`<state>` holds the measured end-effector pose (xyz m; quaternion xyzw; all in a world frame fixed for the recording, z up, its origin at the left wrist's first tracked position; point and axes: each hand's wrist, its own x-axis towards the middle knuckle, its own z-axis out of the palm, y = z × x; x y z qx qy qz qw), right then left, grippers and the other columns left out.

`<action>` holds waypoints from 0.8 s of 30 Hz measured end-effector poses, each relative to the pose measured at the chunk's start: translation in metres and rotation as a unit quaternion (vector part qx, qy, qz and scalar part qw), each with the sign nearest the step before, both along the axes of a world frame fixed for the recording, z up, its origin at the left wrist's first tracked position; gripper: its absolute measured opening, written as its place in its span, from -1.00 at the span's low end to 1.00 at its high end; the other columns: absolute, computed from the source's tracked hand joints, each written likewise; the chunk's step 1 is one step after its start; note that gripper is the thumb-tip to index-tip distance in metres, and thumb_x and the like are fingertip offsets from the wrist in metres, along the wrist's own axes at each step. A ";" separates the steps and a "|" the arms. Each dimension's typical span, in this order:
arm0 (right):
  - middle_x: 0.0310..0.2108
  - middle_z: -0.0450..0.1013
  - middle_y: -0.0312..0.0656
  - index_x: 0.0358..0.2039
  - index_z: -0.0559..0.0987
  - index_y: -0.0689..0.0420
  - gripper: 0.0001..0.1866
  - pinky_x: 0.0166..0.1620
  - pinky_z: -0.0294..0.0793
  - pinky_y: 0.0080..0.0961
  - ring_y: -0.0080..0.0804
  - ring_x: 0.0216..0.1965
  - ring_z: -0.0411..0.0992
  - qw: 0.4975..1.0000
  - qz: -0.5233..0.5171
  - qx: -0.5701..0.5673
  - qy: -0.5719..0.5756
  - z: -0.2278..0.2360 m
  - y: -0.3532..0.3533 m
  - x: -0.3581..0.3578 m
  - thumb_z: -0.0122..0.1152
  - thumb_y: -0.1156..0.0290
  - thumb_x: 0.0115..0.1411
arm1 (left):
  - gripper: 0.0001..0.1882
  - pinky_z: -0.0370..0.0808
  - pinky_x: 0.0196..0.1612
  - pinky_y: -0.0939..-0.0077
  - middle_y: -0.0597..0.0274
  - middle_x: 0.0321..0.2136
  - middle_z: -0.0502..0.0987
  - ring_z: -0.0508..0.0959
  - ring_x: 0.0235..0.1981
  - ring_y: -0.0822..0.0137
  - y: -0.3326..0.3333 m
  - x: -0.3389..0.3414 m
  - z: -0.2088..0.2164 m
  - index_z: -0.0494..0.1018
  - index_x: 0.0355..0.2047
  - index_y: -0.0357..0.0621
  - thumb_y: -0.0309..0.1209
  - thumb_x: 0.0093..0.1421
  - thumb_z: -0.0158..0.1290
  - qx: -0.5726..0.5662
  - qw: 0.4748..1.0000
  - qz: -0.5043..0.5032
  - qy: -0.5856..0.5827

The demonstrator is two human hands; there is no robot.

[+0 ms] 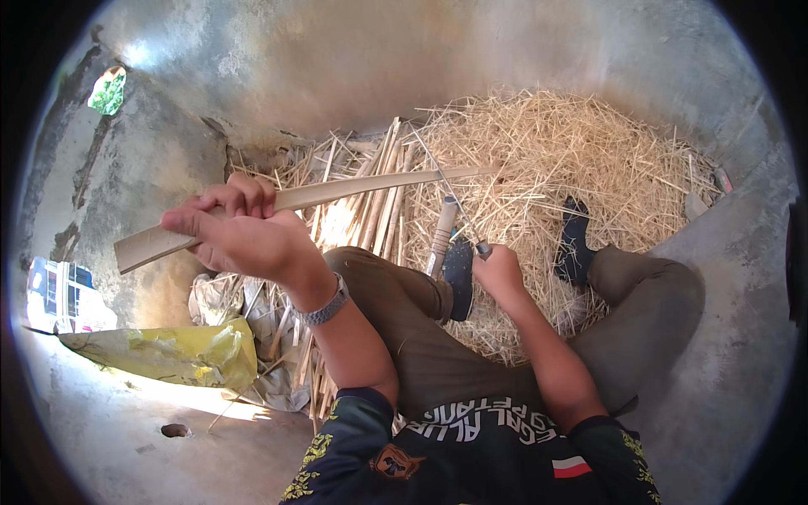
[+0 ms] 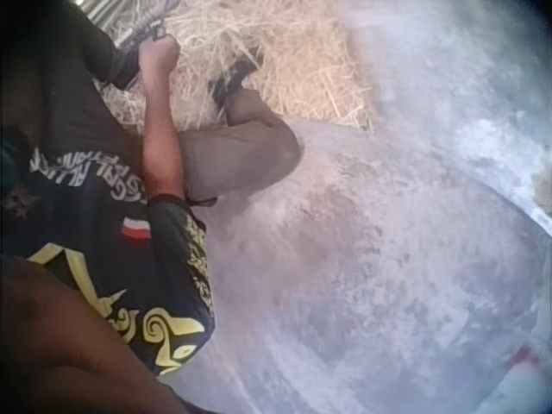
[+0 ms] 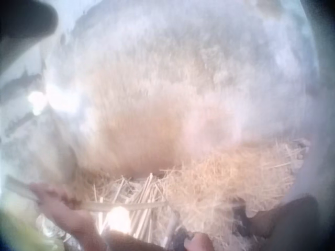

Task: The person sits on the floor and uses a large knife to split a long bamboo strip into thinner slivers. They hold the bamboo with one hand and repeatedly strike it with the knife to separate the layers, discarding the finished pieces onto a pile of straw.

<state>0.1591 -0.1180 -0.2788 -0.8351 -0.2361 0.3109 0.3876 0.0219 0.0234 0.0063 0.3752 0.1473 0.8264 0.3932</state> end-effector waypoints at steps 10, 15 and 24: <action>-0.52 0.58 0.02 -0.34 0.65 0.16 -0.75 -0.26 0.57 -0.17 -0.03 -0.47 0.59 0.994 0.031 0.055 -0.091 0.019 -0.002 -0.016 0.22 0.24 0.13 | -0.52 -0.01 -0.67 0.58 0.42 -0.71 0.06 0.05 -0.72 0.50 -0.007 -0.015 0.001 0.22 -0.43 0.02 0.12 0.45 -0.21 0.066 0.997 -0.038 0.021; -0.52 0.57 0.07 -0.28 0.67 0.20 -0.72 -0.26 0.56 -0.21 -0.05 -0.45 0.59 0.999 -0.046 -0.001 -0.002 -0.020 0.000 0.007 0.19 0.28 0.11 | -0.49 -0.03 -0.71 0.64 0.41 -0.73 0.03 0.07 -0.76 0.52 -0.009 0.001 -0.002 0.19 -0.44 0.00 0.15 0.43 -0.18 0.067 0.996 -0.048 0.023; -0.57 0.54 0.00 -0.30 0.63 0.22 -0.74 -0.33 0.54 -0.22 0.01 -0.46 0.57 0.983 -0.009 0.137 -0.120 0.005 0.008 -0.019 0.26 0.28 0.10 | -0.50 -0.06 -0.68 0.59 0.42 -0.74 0.04 0.01 -0.75 0.51 -0.025 -0.003 0.002 0.26 -0.45 0.05 0.18 0.40 -0.17 0.101 0.989 -0.098 0.036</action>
